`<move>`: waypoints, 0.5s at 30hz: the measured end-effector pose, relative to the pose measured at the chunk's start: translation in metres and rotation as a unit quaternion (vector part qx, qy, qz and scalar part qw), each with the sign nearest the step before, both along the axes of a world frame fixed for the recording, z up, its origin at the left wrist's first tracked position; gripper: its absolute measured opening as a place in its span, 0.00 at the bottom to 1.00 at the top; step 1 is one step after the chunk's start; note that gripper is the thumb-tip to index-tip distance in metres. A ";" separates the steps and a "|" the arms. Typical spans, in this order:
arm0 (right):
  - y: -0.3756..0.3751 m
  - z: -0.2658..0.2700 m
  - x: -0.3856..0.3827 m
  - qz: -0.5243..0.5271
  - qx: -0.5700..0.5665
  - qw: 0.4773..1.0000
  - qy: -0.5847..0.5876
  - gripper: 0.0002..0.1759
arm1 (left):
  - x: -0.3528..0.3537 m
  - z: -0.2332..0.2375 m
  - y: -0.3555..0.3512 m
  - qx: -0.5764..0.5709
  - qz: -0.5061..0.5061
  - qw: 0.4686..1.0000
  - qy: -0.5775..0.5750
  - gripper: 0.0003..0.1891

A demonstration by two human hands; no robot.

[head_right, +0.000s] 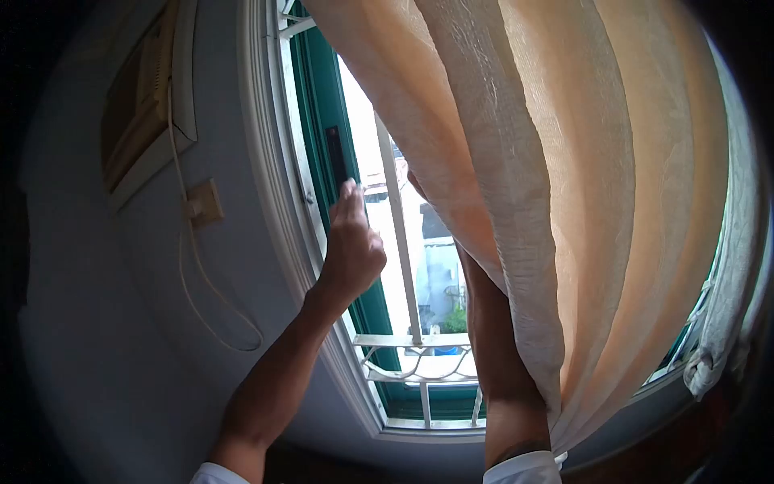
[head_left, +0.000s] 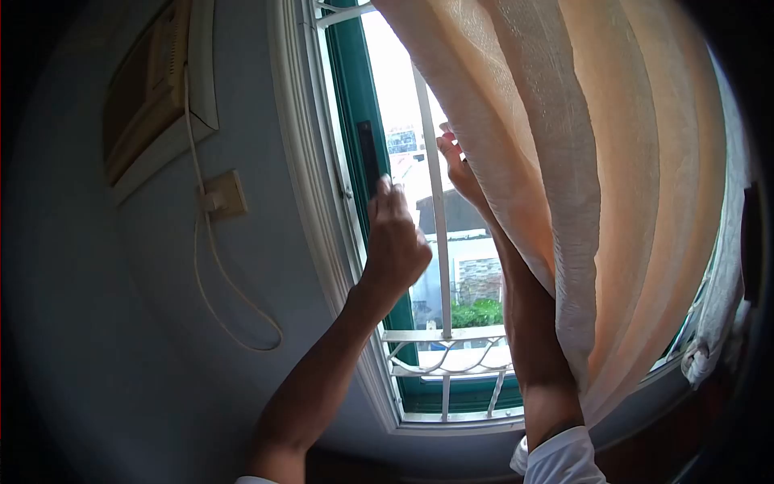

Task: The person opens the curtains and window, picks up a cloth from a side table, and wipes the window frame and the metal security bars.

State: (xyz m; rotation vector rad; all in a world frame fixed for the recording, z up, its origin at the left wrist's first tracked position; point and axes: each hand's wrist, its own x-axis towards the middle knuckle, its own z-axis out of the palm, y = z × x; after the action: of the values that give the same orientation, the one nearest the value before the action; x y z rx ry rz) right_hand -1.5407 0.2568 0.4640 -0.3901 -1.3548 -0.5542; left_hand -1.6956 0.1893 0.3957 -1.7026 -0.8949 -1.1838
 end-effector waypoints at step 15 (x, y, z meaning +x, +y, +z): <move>-0.049 0.030 0.030 -0.021 -0.103 0.976 -0.189 0.12 | 0.036 0.031 0.013 -0.142 -0.127 0.910 -0.369 0.36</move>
State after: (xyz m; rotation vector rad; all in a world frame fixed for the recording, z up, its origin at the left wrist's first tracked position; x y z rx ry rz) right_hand -1.5104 0.2077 0.4943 -0.4998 -1.7822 -0.5409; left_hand -1.6593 0.2023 0.4269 -1.6295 -1.3746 -2.0285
